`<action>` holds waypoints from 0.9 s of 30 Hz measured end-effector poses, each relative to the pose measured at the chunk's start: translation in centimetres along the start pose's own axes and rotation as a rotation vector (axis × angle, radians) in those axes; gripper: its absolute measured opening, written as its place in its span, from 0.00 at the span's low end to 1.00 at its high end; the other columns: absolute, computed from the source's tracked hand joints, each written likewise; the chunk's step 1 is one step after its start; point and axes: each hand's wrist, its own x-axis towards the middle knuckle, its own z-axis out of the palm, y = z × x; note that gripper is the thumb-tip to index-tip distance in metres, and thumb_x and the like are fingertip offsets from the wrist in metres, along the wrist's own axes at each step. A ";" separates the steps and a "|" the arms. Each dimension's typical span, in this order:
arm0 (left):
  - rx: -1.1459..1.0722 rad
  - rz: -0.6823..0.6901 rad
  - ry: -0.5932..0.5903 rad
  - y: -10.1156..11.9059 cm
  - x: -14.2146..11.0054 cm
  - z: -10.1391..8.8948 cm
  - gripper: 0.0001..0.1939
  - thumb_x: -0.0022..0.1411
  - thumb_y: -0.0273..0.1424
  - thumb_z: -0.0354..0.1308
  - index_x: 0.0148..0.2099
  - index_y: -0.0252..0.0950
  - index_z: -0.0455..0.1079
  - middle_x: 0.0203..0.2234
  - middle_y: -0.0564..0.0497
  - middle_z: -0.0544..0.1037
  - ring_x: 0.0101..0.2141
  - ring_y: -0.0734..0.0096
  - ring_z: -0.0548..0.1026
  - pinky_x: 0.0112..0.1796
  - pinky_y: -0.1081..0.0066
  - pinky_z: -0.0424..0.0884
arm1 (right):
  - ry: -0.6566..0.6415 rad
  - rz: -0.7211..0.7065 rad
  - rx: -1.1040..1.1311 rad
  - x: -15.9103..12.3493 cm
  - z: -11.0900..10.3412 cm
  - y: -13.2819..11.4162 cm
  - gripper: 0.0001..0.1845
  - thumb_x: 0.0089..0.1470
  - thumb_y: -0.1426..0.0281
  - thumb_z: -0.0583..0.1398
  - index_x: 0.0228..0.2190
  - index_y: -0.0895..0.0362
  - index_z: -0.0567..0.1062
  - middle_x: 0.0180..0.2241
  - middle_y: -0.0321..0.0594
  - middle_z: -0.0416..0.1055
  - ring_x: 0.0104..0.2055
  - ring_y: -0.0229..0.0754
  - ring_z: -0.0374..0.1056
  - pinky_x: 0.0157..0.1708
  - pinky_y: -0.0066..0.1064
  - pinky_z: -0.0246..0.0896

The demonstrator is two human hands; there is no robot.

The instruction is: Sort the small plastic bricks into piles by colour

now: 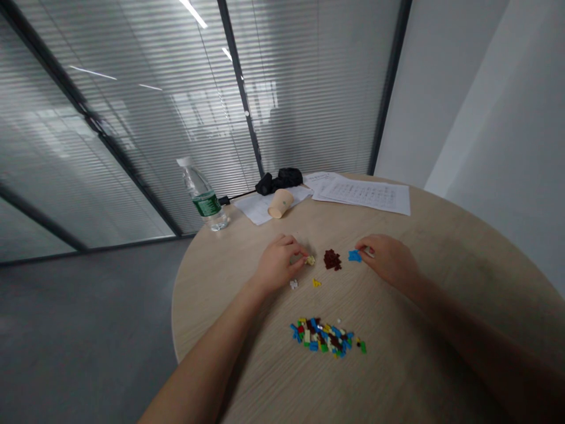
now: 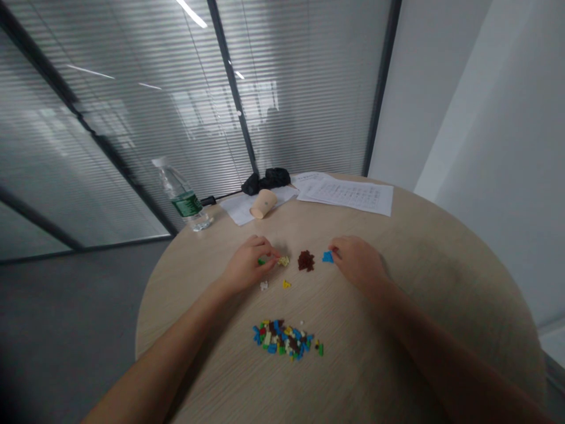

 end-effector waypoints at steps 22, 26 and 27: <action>-0.433 0.242 -0.680 3.3 -1.4 -2.1 0.08 0.48 0.26 0.63 0.34 0.40 0.76 0.24 0.55 0.74 0.24 0.77 0.68 0.26 0.76 0.62 | 0.004 -0.185 0.351 -1.3 -1.0 -3.8 0.06 0.51 0.73 0.56 0.28 0.56 0.74 0.29 0.39 0.74 0.32 0.40 0.68 0.32 0.29 0.60; -0.442 0.290 -0.723 3.7 -1.3 -1.6 0.08 0.48 0.25 0.63 0.34 0.39 0.76 0.22 0.55 0.74 0.22 0.78 0.68 0.24 0.77 0.61 | -0.034 -0.200 0.376 -1.4 -1.0 -4.2 0.06 0.51 0.74 0.56 0.28 0.56 0.74 0.29 0.39 0.73 0.31 0.39 0.67 0.31 0.29 0.59; -0.440 0.302 -0.728 3.8 -1.3 -1.5 0.07 0.48 0.24 0.63 0.33 0.38 0.76 0.21 0.55 0.74 0.21 0.78 0.68 0.24 0.77 0.61 | -0.036 -0.199 0.379 -1.4 -1.0 -4.2 0.06 0.51 0.74 0.56 0.28 0.56 0.74 0.29 0.39 0.73 0.31 0.39 0.67 0.31 0.29 0.59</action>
